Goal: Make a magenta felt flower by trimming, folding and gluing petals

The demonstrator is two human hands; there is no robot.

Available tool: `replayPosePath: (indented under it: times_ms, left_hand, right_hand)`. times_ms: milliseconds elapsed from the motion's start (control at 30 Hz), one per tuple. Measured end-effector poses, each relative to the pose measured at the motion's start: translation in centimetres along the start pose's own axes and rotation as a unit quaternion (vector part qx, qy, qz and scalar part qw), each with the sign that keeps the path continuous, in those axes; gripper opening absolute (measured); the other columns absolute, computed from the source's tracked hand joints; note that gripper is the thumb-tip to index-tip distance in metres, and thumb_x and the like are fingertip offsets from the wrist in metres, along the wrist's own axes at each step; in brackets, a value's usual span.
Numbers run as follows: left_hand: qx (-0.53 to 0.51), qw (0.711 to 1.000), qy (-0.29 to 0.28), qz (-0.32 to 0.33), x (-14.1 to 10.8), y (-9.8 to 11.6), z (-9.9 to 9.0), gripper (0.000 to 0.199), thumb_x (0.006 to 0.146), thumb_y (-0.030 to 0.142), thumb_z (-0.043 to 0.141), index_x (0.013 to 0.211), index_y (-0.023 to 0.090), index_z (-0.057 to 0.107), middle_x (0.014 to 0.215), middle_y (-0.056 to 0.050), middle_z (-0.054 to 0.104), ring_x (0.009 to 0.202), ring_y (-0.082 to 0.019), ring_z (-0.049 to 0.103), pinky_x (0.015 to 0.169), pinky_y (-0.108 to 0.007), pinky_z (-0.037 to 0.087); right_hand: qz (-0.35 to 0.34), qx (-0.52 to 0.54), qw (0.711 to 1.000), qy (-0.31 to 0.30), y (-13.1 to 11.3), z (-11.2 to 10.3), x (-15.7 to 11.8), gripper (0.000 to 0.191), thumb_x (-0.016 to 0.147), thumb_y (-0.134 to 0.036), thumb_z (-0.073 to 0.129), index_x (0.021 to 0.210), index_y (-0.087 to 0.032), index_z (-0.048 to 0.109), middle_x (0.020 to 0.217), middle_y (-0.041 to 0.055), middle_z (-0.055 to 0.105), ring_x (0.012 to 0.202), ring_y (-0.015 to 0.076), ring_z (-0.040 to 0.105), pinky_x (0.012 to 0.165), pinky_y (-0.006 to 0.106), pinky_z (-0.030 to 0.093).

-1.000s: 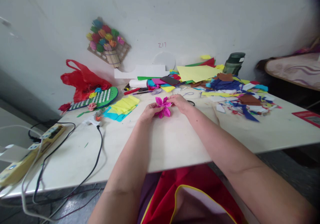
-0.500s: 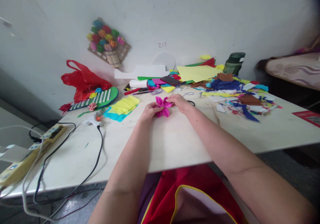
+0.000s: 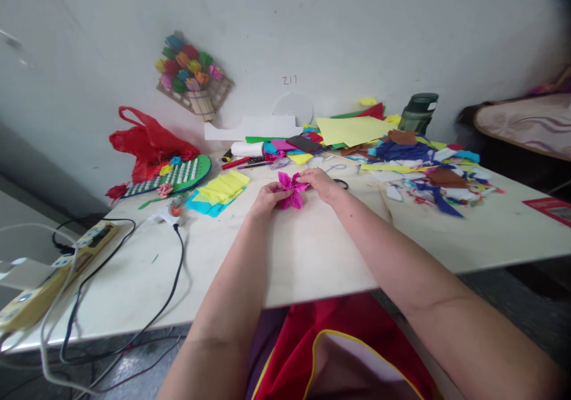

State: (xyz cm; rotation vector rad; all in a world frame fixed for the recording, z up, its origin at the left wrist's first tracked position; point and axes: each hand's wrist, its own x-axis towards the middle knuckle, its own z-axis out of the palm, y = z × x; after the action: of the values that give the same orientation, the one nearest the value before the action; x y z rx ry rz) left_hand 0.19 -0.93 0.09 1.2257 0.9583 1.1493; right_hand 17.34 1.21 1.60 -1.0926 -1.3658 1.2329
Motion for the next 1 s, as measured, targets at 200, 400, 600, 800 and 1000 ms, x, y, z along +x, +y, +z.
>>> replayPosePath:
  times_ms: [200, 400, 600, 800, 1000]
  left_hand:
    - [-0.005, 1.000, 0.005, -0.006, -0.11, 0.09, 0.01, 0.037, 0.046, 0.028, 0.086, 0.071, 0.014, 0.062, 0.063, -0.001, 0.063, 0.055, -0.011, 0.054, 0.055, -0.025, 0.038]
    - [0.010, 1.000, 0.008, -0.005, 0.17, -0.25, -0.08, 0.035, 0.048, 0.027, 0.086, 0.071, 0.014, 0.062, 0.061, -0.001, 0.062, 0.054, -0.011, 0.053, 0.054, -0.024, 0.037]
    - [0.019, 1.000, -0.008, 0.008, 0.16, -0.32, -0.04, 0.034, 0.050, 0.028, 0.085, 0.071, 0.015, 0.062, 0.061, 0.001, 0.061, 0.053, -0.009, 0.051, 0.052, -0.023, 0.034]
    - [0.031, 0.999, 0.004, 0.023, -0.26, 0.25, 0.30, 0.035, 0.049, 0.030, 0.086, 0.068, 0.015, 0.061, 0.057, 0.002, 0.057, 0.050, -0.008, 0.047, 0.051, -0.024, 0.031]
    - [0.029, 0.999, 0.012, 0.007, -0.42, 0.42, 0.33, 0.033, 0.050, 0.032, 0.084, 0.068, 0.015, 0.061, 0.055, 0.002, 0.055, 0.048, -0.008, 0.045, 0.049, -0.023, 0.028]
  right_hand:
    - [-0.004, -0.003, 1.000, 0.006, 0.18, -0.02, 0.22, 0.011, 0.056, -0.025, 0.064, 0.063, -0.017, 0.065, 0.058, -0.0027, 0.060, 0.058, 0.0108, 0.051, 0.058, 0.025, 0.040]
    - [0.015, 0.000, 1.000, 0.026, -0.02, 0.33, 0.01, 0.002, 0.055, -0.019, 0.060, 0.056, -0.017, 0.060, 0.050, -0.0040, 0.054, 0.053, 0.0100, 0.047, 0.055, 0.024, 0.038]
    - [0.036, 0.012, 0.999, 0.039, -0.73, 0.55, -0.46, 0.002, 0.055, -0.016, 0.058, 0.055, -0.017, 0.059, 0.050, -0.0035, 0.053, 0.053, 0.0106, 0.046, 0.054, 0.025, 0.037]
    - [0.038, -0.020, 0.998, 0.043, -0.69, 0.40, -0.36, 0.010, 0.055, -0.020, 0.059, 0.050, -0.018, 0.051, 0.050, -0.0039, 0.049, 0.054, 0.0105, 0.044, 0.053, 0.026, 0.035]
    - [0.032, -0.026, 0.998, 0.052, -0.71, 0.48, -0.41, 0.010, 0.055, -0.022, 0.059, 0.051, -0.018, 0.051, 0.052, -0.0037, 0.049, 0.056, 0.0109, 0.045, 0.054, 0.026, 0.036]
